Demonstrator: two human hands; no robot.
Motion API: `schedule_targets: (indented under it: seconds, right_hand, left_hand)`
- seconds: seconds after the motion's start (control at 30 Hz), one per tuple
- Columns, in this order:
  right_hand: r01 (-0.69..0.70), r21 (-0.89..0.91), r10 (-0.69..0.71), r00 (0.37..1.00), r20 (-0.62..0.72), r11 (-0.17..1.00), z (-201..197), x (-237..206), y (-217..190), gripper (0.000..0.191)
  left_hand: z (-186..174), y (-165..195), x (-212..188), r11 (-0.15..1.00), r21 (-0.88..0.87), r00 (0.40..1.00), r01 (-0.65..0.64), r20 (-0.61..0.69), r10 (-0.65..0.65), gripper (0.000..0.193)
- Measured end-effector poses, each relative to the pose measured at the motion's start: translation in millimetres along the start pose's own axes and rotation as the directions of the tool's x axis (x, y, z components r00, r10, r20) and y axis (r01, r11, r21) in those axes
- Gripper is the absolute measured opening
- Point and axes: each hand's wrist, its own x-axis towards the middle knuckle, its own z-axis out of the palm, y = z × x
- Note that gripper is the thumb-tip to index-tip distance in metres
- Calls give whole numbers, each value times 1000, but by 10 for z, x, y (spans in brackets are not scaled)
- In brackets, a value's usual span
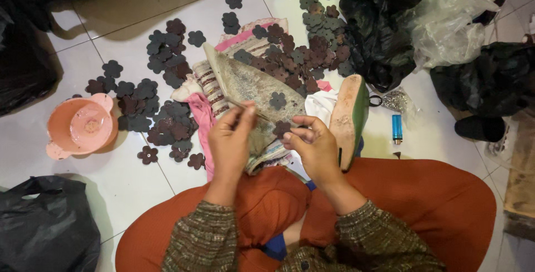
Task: The person sits on the floor and uses a metal rod to punch holes into flower-shaped rubber pieces. They then insert these pieces into a green shoe last, arranging them in rows along the side of the last.
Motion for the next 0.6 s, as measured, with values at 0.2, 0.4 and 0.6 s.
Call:
schedule_targets:
  seconds: [0.2, 0.4, 0.6]
  right_hand:
    - [-33, -34, 34, 999, 29, 999, 87, -34, -131, 38]
    - [604, -795, -608, 654, 450, 62, 359, -198, -134, 18]
    - [306, -544, -324, 944, 65, 781, 555, 263, -315, 26]
  left_hand:
    - [-416, 184, 189, 975, -155, 960, -157, -256, 114, 24]
    - [-1218, 352, 372, 918, -256, 882, -304, -439, 170, 21]
    - [-2131, 488, 491, 901, -231, 805, -367, -565, 183, 22]
